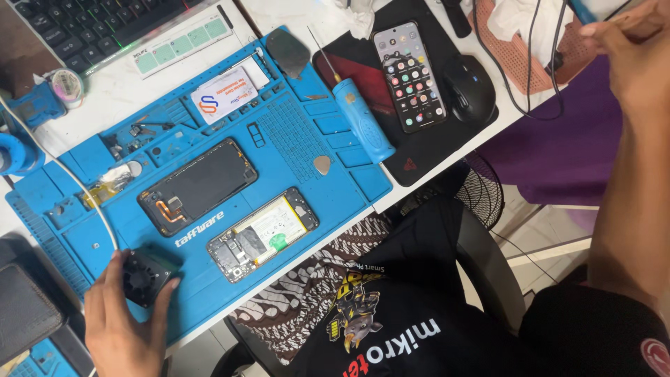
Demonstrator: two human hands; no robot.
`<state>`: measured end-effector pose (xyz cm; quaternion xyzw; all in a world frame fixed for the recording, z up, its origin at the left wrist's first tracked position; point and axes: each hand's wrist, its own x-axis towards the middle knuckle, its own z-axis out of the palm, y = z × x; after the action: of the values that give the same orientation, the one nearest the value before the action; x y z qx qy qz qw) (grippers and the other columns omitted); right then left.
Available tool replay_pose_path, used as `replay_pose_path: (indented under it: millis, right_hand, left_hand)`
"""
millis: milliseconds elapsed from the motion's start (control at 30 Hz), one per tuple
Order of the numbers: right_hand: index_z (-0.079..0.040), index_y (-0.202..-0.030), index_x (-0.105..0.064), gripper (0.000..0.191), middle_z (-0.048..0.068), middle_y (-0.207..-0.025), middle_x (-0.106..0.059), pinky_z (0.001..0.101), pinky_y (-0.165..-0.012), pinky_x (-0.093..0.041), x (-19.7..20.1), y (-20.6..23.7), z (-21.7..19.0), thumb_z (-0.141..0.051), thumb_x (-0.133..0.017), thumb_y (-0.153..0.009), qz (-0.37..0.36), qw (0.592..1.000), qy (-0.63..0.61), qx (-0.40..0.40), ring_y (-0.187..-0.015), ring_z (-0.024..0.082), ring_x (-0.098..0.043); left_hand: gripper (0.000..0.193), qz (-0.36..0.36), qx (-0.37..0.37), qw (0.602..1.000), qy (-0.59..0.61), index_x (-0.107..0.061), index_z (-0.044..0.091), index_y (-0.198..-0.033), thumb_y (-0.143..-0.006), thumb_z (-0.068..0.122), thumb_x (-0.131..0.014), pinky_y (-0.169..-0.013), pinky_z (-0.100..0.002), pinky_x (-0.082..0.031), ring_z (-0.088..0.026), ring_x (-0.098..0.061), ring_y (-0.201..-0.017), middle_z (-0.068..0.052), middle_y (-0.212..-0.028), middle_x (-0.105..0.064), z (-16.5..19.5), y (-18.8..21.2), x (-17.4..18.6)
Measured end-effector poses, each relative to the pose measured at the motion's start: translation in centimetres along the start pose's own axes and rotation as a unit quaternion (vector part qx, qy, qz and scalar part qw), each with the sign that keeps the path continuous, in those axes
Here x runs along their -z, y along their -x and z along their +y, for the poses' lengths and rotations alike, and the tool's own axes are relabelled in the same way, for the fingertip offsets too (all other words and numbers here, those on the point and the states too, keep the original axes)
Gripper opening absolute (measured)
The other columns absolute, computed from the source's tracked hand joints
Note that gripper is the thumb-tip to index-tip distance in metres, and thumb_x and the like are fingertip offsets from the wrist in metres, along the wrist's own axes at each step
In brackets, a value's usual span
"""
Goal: The person handles a disassembled smartphone, rotating the back cover and inspecting the internal components. They use a small fan to blow air onto the device and then use a screwdriver to remove screws from the motherboard area.
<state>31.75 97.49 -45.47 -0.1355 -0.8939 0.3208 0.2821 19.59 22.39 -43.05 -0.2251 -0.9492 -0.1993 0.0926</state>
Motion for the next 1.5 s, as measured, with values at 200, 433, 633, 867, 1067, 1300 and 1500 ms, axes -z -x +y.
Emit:
replay_pose_path:
  millis: [200, 433, 633, 867, 1067, 1300, 1500]
  right_hand:
    - [0.010, -0.117, -0.066, 0.017, 0.018, -0.092, -0.070, 0.0290, -0.075, -0.060, -1.5, -1.5, -3.7, 0.018, -0.056, -0.106, -0.089, 0.989, 0.091, 0.068, -0.086, 0.023, -0.074]
    - [0.009, -0.100, -0.065, 0.013, 0.016, -0.085, -0.069, 0.0341, -0.064, -0.056, -2.2, -4.6, -4.5, 0.001, -0.073, -0.095, -0.029, 0.974, 0.224, -0.004, -0.081, 0.024, -0.072]
    - [0.009, -0.103, -0.065, 0.017, 0.017, -0.089, -0.070, 0.0347, -0.064, -0.057, 0.7, -4.7, -2.6, 0.002, -0.074, -0.091, -0.080, 0.970, 0.222, -0.053, -0.081, 0.024, -0.072]
    - [0.009, -0.106, -0.065, 0.023, 0.018, -0.092, -0.072, 0.0354, -0.065, -0.058, 0.4, -5.5, -4.4, 0.003, -0.075, -0.086, -0.145, 0.966, 0.208, -0.052, -0.080, 0.025, -0.073]
    - [0.008, -0.117, -0.059, 0.040, 0.019, -0.099, -0.074, 0.0368, -0.064, -0.060, -1.7, -4.5, -5.9, 0.006, -0.074, -0.080, -0.258, 0.955, 0.132, -0.058, -0.083, 0.027, -0.074]
    - [0.011, -0.109, -0.057, 0.030, 0.023, -0.097, -0.069, 0.0413, -0.078, -0.058, -1.3, -4.7, -5.7, 0.002, -0.081, -0.092, -0.160, 0.953, 0.258, 0.021, -0.089, 0.029, -0.071]
    - [0.001, -0.121, -0.070, 0.040, 0.012, -0.086, -0.072, 0.0405, -0.081, -0.055, -1.7, -3.2, -6.9, 0.002, -0.083, -0.084, -0.163, 0.944, 0.270, 0.100, -0.084, 0.027, -0.069]
  left_hand:
    - [0.078, -0.001, 0.030, 1.000, -0.007, -0.056, -0.006, -0.146, -0.079, 0.017, -0.091, -0.099, -0.044, -0.054, -0.035, -0.066, -0.110, -0.023, -0.120, -0.066, -1.2, 0.4, -0.1]
    - [0.079, 0.002, 0.019, 1.000, -0.015, -0.058, -0.004, -0.143, -0.076, 0.020, -0.092, -0.097, -0.039, -0.056, -0.032, -0.069, -0.108, -0.022, -0.119, -0.068, -2.3, 0.6, -0.9]
    - [0.076, 0.013, 0.012, 1.000, -0.009, -0.061, -0.006, -0.139, -0.075, 0.022, -0.093, -0.098, -0.039, -0.057, -0.031, -0.070, -0.110, -0.023, -0.119, -0.068, -2.6, 0.7, -1.6]
    - [0.073, 0.010, -0.015, 1.000, -0.024, -0.061, -0.008, -0.137, -0.077, 0.022, -0.091, -0.099, -0.039, -0.057, -0.035, -0.069, -0.113, -0.026, -0.123, -0.066, -3.2, 0.7, -1.8]
    - [0.072, 0.005, -0.017, 1.000, -0.017, -0.061, -0.008, -0.136, -0.077, 0.022, -0.090, -0.101, -0.041, -0.057, -0.035, -0.069, -0.114, -0.026, -0.123, -0.066, -3.3, 0.4, -1.9]
    - [0.073, 0.001, -0.010, 1.000, -0.028, -0.062, -0.007, -0.139, -0.076, 0.020, -0.089, -0.103, -0.043, -0.058, -0.037, -0.068, -0.120, -0.027, -0.125, -0.065, -2.7, 0.5, -1.6]
    - [0.072, 0.003, -0.005, 1.000, -0.013, -0.062, -0.007, -0.137, -0.076, 0.020, -0.089, -0.104, -0.043, -0.057, -0.036, -0.068, -0.120, -0.026, -0.125, -0.065, -3.0, 0.3, -1.7]
